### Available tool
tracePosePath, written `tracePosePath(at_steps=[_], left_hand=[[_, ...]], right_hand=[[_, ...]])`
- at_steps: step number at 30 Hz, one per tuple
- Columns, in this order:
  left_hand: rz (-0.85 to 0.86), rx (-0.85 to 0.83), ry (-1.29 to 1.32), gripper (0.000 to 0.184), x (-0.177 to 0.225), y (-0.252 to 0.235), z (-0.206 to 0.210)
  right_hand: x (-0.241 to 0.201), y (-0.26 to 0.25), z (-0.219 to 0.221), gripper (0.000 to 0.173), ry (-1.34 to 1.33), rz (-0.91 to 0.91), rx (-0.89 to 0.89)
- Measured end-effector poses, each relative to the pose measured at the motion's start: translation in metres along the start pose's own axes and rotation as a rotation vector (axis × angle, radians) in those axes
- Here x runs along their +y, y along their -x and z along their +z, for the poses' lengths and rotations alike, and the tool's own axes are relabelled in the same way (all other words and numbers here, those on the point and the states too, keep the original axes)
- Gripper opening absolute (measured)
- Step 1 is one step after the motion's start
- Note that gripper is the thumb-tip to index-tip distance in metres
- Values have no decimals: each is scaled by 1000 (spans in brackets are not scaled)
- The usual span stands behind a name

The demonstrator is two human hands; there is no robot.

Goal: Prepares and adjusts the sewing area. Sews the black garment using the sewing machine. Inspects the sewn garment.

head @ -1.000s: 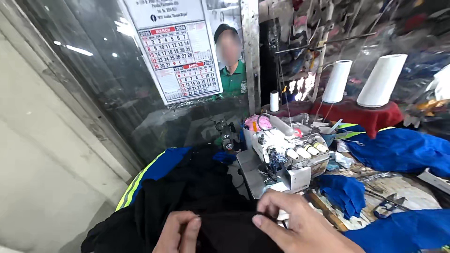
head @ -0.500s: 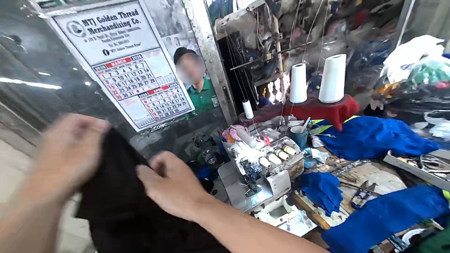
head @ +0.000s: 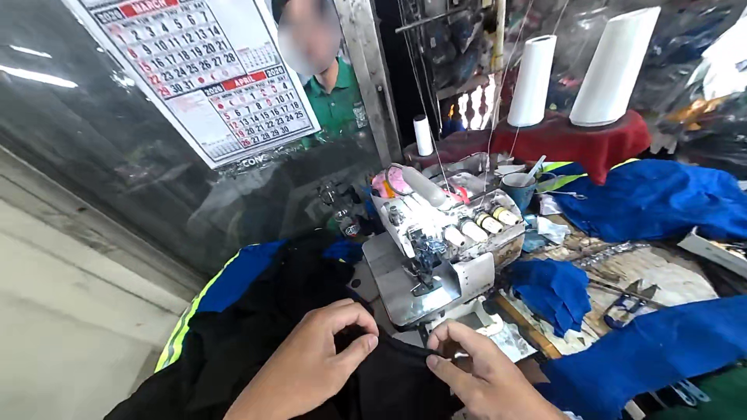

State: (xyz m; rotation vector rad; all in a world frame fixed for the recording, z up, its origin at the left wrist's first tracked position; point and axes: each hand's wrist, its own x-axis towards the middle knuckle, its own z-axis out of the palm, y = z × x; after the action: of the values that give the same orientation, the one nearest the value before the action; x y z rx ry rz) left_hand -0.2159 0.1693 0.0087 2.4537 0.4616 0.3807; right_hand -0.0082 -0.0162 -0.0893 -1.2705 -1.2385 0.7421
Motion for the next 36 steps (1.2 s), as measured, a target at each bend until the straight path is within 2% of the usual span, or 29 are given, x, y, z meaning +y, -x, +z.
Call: tracePosePath(at_steps=[3,6,10,15,20,23,28,36], left_hand=[[-9,74,-63,19,1,15,2],[-12,105,-137,25,1,23,3],[37,110,-166,19,3,24,6],[118,122,-129,17,8,26,4],[70,107,-212,28,-3,36,-3],[49,119,-168,25,-11,38,3],[31,132,-117,18,-3,34,10],[33,86,-115,23,4,34,6]], right_hand=[[-3,-7,0,15,5,-63,-48],[-9,-9,1,20,-9,-53,-96],[-16,-9,10,27,78,-28,-100],[-22,-11,20,20,217,-58,-68],[-28,-8,14,15,184,-45,-59],[-26,-8,15,13,182,-26,-76],[-32,-10,19,20,157,16,-143],[-19,-8,19,17,202,-120,15]])
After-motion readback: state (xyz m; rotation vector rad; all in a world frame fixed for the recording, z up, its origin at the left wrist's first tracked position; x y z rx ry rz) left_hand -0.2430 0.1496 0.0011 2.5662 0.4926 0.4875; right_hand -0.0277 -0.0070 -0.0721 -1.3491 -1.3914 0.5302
